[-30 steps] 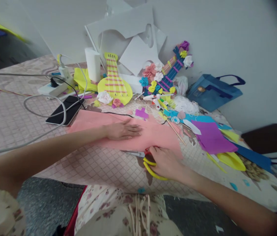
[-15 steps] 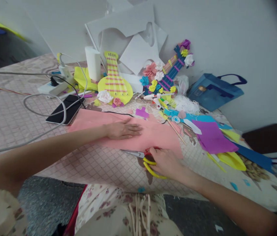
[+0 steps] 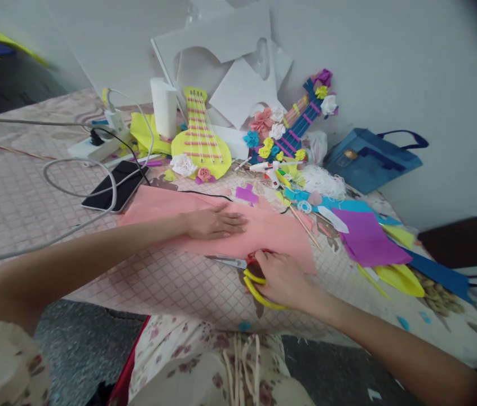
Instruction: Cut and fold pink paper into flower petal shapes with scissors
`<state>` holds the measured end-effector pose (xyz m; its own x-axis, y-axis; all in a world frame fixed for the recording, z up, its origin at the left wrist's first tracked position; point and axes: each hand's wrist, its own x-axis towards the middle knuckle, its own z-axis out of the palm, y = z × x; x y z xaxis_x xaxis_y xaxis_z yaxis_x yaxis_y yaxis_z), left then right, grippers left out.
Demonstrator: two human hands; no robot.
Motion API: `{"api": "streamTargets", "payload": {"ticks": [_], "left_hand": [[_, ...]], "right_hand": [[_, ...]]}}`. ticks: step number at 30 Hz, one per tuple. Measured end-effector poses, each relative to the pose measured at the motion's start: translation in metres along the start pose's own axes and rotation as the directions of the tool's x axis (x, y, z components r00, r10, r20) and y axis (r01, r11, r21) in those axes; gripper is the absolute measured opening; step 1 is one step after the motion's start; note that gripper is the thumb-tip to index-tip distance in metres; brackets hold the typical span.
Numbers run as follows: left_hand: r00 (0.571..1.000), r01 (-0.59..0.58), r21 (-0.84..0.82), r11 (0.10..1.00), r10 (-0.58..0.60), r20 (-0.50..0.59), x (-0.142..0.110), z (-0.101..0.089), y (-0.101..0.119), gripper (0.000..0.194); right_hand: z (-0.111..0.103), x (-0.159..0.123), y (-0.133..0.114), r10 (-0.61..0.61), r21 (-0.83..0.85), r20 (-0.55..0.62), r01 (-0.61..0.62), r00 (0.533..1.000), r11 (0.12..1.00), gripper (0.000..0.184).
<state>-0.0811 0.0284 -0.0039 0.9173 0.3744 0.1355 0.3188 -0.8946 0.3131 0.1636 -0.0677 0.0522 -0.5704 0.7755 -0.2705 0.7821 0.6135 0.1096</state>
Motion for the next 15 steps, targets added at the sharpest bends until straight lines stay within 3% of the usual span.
{"api": "streamTargets", "payload": {"ticks": [8,15], "left_hand": [[0.999,-0.021,-0.011,1.0,0.021,-0.032,-0.0007,-0.0003,-0.0001,0.047],[1.0,0.017,-0.024,1.0,-0.016,0.02,0.0007,-0.0028,0.0026,0.047]], "right_hand": [[-0.0007,0.0074,-0.0059,-0.043,-0.029,-0.004,0.043,0.999,0.999,0.036],[0.0005,0.0035,-0.0001,-0.064,-0.058,0.015,0.065,0.998,0.996,0.033]]}}
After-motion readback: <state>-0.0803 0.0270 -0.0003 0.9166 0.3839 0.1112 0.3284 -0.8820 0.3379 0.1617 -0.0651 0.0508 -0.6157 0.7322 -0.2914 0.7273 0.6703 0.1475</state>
